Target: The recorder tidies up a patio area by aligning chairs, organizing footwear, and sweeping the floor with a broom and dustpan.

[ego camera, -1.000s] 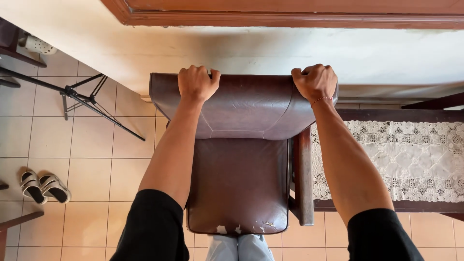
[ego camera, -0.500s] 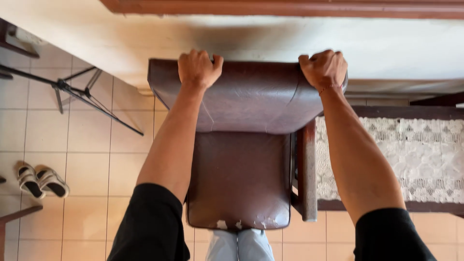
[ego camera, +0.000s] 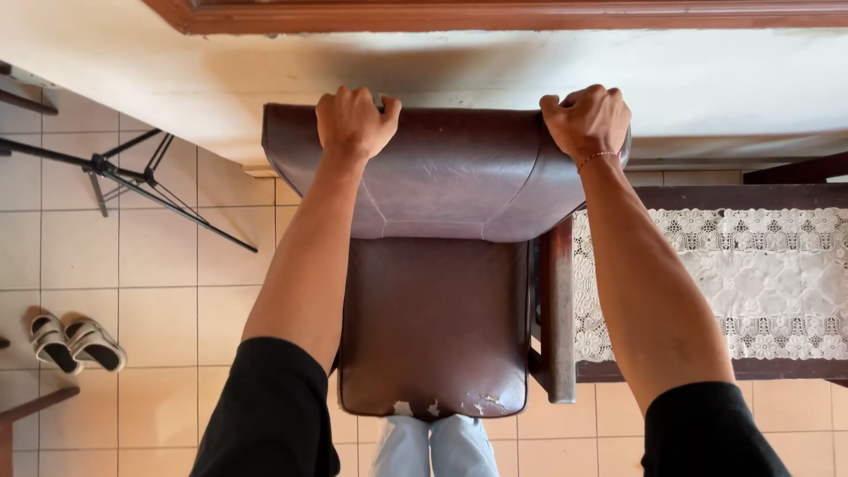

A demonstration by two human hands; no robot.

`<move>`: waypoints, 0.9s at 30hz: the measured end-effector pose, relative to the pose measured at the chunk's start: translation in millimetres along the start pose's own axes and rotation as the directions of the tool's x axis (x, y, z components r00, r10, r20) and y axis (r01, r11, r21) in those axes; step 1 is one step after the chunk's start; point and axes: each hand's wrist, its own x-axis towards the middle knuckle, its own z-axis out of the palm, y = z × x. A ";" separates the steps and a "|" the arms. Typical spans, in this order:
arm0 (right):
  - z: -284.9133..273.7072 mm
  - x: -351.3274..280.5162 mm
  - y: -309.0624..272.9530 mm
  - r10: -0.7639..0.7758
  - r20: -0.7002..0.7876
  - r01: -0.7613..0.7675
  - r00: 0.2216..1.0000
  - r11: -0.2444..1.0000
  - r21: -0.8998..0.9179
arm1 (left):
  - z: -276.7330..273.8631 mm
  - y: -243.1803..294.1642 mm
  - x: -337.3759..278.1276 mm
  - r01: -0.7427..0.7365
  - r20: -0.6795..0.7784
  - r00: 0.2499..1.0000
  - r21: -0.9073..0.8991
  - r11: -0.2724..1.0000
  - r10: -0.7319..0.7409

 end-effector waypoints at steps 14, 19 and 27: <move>-16.3 -4.4 22.0 -0.076 0.230 0.125 0.970 0.971 -0.206 | -9.4 -4.5 -3.7 -0.002 0.142 0.990 0.037 0.999 -0.003; -8.7 -13.0 13.6 0.100 0.194 -0.067 0.976 0.983 -0.171 | -8.1 -7.7 -8.1 -0.023 0.102 0.995 0.046 0.999 0.018; 4.6 -5.9 23.4 0.052 0.098 -0.032 0.994 0.979 -0.201 | -21.1 -7.5 -5.4 0.050 0.148 0.988 -0.040 0.998 -0.043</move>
